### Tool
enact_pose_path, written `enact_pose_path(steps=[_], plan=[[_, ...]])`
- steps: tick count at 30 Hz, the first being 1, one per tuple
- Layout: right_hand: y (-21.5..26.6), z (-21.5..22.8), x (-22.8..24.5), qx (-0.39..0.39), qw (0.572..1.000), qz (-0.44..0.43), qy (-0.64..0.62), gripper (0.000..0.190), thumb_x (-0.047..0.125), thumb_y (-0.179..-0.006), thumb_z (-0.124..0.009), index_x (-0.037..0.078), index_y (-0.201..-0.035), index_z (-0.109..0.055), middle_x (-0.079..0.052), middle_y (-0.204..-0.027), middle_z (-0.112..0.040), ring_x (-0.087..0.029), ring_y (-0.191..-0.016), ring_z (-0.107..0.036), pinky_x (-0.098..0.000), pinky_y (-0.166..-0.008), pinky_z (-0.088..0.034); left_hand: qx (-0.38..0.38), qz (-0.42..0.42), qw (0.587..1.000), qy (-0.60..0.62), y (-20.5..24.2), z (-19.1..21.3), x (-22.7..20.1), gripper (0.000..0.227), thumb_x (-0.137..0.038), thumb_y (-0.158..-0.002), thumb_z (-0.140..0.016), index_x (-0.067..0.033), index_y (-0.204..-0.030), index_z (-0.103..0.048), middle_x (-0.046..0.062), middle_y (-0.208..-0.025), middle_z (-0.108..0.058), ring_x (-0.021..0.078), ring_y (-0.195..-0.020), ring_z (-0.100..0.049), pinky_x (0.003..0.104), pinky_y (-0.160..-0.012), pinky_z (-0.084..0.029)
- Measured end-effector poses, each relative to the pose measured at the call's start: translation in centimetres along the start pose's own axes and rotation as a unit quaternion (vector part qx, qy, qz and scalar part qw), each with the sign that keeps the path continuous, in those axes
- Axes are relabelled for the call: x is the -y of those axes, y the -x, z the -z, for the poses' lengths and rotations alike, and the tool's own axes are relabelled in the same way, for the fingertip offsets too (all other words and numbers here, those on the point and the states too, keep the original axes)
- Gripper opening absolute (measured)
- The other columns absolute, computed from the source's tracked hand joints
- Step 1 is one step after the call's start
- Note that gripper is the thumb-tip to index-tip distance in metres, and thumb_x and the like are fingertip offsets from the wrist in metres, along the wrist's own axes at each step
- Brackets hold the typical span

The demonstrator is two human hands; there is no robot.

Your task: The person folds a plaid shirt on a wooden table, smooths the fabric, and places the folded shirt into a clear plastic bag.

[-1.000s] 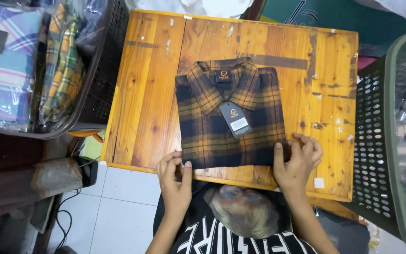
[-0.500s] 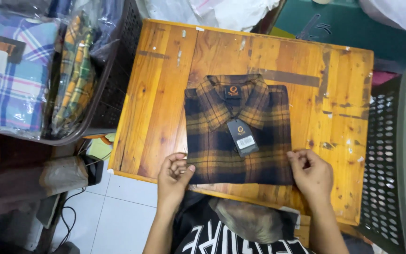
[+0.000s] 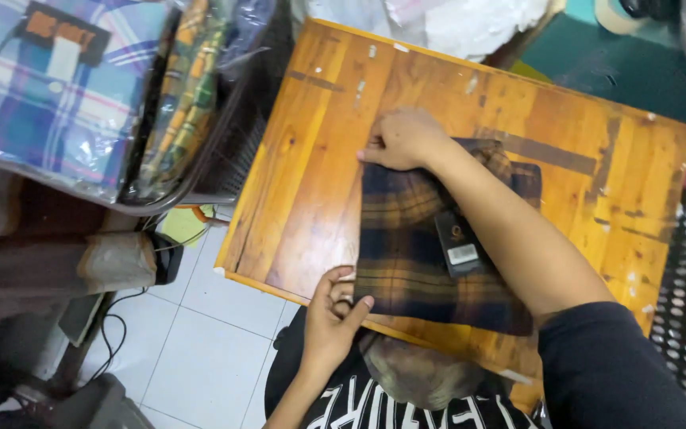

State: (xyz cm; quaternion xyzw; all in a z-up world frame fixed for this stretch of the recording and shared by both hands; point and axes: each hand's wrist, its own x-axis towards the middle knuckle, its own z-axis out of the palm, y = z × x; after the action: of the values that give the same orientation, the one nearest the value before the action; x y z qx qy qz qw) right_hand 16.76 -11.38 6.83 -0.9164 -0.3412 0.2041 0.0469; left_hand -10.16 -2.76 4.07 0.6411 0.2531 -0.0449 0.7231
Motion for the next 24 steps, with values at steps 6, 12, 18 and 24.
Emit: enact_pose_path(steps=[6, 12, 18, 24], plan=[[-1.3, -3.3, -1.9, -0.101, 0.981, -0.056, -0.158, 0.022, 0.033, -0.076, -0.064, 0.015, -0.063, -0.059, -0.001, -0.063, -0.061, -0.02, -0.063, -0.058, -0.0335, -0.054, -0.037, 0.004, -0.039, 0.999, -0.037, -0.3, 1.0, 1.8, 0.024, -0.006, -0.074, -0.067, -0.0107, -0.089, -0.049, -0.004, -0.055, -0.044, 0.0044, -0.044, -0.027, 0.017, -0.047, -0.028], [-0.1, -3.7, -0.9, -0.181, 0.973, 0.001, -0.141, 0.026, 0.019, -0.081, -0.062, 0.012, -0.059, -0.049, -0.002, -0.067, -0.058, -0.026, -0.069, -0.055, -0.0402, -0.061, -0.039, 0.026, -0.089, 0.972, -0.215, 0.6, 1.7, 1.2, 0.018, -0.016, -0.082, -0.059, -0.0105, -0.08, -0.042, -0.003, -0.058, -0.037, 0.0072, -0.044, -0.032, 0.023, -0.042, -0.028], [1.4, -2.5, -1.5, -0.286, 0.948, 0.138, -0.008, 0.021, 0.033, -0.085, -0.059, 0.015, -0.075, -0.062, 0.003, -0.08, -0.06, -0.025, -0.081, -0.053, -0.0387, -0.064, -0.029, -0.061, -0.112, 0.974, -0.186, 0.9, 0.5, -1.7, 0.037, -0.014, -0.076, -0.059, -0.0106, -0.109, -0.042, -0.002, -0.071, -0.06, 0.0086, -0.047, -0.05, 0.023, -0.047, -0.042], [12.4, -0.2, -2.2, -0.434, 0.899, 0.037, -0.034, 0.026, 0.017, -0.093, -0.046, 0.003, -0.113, -0.056, -0.015, -0.109, -0.056, -0.032, -0.105, -0.051, -0.039, -0.086, -0.036, -0.149, -0.413, 0.85, -0.291, -1.5, -1.8, -5.0, 0.038, -0.015, -0.074, -0.059, 0.0003, -0.108, -0.054, 0.02, -0.116, -0.052, 0.0358, -0.101, -0.053, 0.042, -0.087, -0.038]])
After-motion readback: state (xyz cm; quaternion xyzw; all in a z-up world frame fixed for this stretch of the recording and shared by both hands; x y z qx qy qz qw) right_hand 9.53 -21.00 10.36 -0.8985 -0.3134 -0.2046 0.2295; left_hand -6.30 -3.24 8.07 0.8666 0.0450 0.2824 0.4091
